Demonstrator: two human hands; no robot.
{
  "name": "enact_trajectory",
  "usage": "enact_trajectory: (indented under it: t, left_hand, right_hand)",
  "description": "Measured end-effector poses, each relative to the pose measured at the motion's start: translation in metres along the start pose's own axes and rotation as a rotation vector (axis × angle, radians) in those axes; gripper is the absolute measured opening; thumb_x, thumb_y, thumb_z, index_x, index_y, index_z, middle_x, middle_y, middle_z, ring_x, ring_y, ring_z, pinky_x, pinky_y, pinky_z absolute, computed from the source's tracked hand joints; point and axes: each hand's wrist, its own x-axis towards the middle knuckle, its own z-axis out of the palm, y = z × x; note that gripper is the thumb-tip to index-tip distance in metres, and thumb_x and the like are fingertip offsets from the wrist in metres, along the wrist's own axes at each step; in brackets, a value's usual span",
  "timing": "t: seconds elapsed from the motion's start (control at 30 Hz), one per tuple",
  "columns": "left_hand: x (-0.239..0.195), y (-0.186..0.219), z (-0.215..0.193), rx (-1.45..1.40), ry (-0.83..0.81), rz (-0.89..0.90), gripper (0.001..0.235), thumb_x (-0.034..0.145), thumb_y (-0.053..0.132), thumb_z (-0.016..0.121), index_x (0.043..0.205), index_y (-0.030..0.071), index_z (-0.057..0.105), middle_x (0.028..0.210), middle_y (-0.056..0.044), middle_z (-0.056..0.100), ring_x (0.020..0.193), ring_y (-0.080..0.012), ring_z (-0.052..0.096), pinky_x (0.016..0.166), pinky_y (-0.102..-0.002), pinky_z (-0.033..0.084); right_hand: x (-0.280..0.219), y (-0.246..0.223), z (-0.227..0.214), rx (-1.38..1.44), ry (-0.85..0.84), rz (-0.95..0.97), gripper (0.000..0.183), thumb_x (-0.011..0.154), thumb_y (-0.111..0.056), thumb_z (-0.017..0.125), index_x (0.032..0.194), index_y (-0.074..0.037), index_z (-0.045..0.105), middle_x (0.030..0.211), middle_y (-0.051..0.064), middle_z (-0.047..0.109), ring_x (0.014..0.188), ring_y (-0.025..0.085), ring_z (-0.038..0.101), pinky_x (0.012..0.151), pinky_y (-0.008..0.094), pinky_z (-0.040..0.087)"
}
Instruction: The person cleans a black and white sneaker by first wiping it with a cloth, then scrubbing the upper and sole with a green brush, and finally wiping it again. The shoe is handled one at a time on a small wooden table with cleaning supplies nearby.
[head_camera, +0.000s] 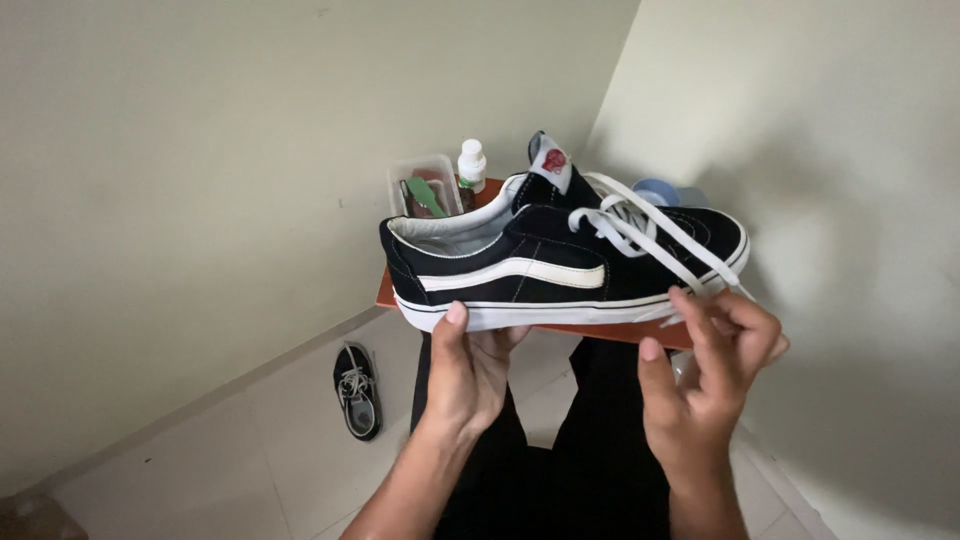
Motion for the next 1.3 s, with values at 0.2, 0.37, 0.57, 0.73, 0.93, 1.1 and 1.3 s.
enact_trajectory:
  t: [0.2,0.37,0.57,0.73,0.93,1.1,1.3]
  left_hand:
    - [-0.002,0.009,0.020,-0.021,0.092,-0.065,0.072,0.083,0.046,0.069,0.146,0.016,0.050,0.136,-0.009,0.066,0.124,-0.0269,0.063,0.094,-0.043,0.057]
    - [-0.005,0.009,0.032,-0.038,0.207,-0.119,0.072,0.082,0.045,0.063,0.147,0.018,0.050,0.138,-0.007,0.065,0.122,-0.0255,0.063,0.097,-0.041,0.056]
    - [-0.009,-0.006,0.030,-0.031,0.237,-0.038,0.051,0.092,0.035,0.059,0.133,0.005,0.059,0.119,-0.015,0.073,0.104,-0.0280,0.071,0.088,-0.039,0.059]
    - [-0.010,-0.012,0.022,-0.037,0.270,0.065,0.055,0.090,0.027,0.064,0.143,0.017,0.049,0.121,-0.008,0.067,0.103,-0.0239,0.066,0.087,-0.039,0.055]
    - [-0.009,-0.003,0.023,-0.025,0.269,0.077,0.063,0.088,0.025,0.064,0.148,0.021,0.045,0.140,-0.009,0.062,0.124,-0.0302,0.062,0.093,-0.049,0.059]
    - [-0.008,-0.008,0.027,-0.050,0.262,0.108,0.064,0.088,0.022,0.065,0.149,0.019,0.045,0.138,-0.010,0.064,0.118,-0.0277,0.065,0.091,-0.043,0.059]
    - [-0.008,-0.003,0.023,-0.051,0.314,0.052,0.063,0.088,0.025,0.063,0.149,0.021,0.047,0.136,-0.006,0.065,0.113,-0.0217,0.064,0.083,-0.033,0.055]
  right_hand:
    - [-0.008,0.006,0.016,-0.102,0.010,-0.112,0.052,0.102,-0.026,0.064,0.149,-0.009,0.052,0.135,0.014,0.031,0.134,0.029,0.037,0.107,0.041,0.047]
    - [-0.018,0.001,0.041,-0.365,0.035,-0.177,0.071,0.104,-0.063,0.041,0.159,-0.018,0.041,0.150,0.018,0.024,0.142,0.032,0.022,0.123,0.059,0.027]
    - [-0.028,-0.011,0.066,-0.294,-0.057,-0.246,0.072,0.099,-0.074,0.039,0.155,-0.028,0.047,0.167,0.008,0.011,0.158,0.036,0.001,0.131,0.071,0.017]
    - [-0.024,-0.014,0.063,-0.351,-0.143,-0.382,0.070,0.099,-0.079,0.028,0.144,-0.036,0.059,0.167,0.007,0.015,0.156,0.034,0.001,0.125,0.067,0.016]
    - [-0.018,0.002,0.052,-0.326,-0.064,-0.267,0.075,0.098,-0.076,0.023,0.144,-0.030,0.061,0.167,0.008,0.013,0.157,0.033,0.004,0.131,0.064,0.013]
    - [-0.021,-0.013,0.064,-0.371,-0.157,-0.293,0.084,0.095,-0.082,0.014,0.150,-0.034,0.055,0.168,0.009,0.012,0.157,0.039,0.002,0.128,0.067,0.011]
    - [-0.019,-0.009,0.054,-0.197,-0.131,-0.424,0.072,0.101,-0.077,0.019,0.141,-0.035,0.062,0.165,0.004,0.020,0.154,0.027,0.010,0.128,0.059,0.013]
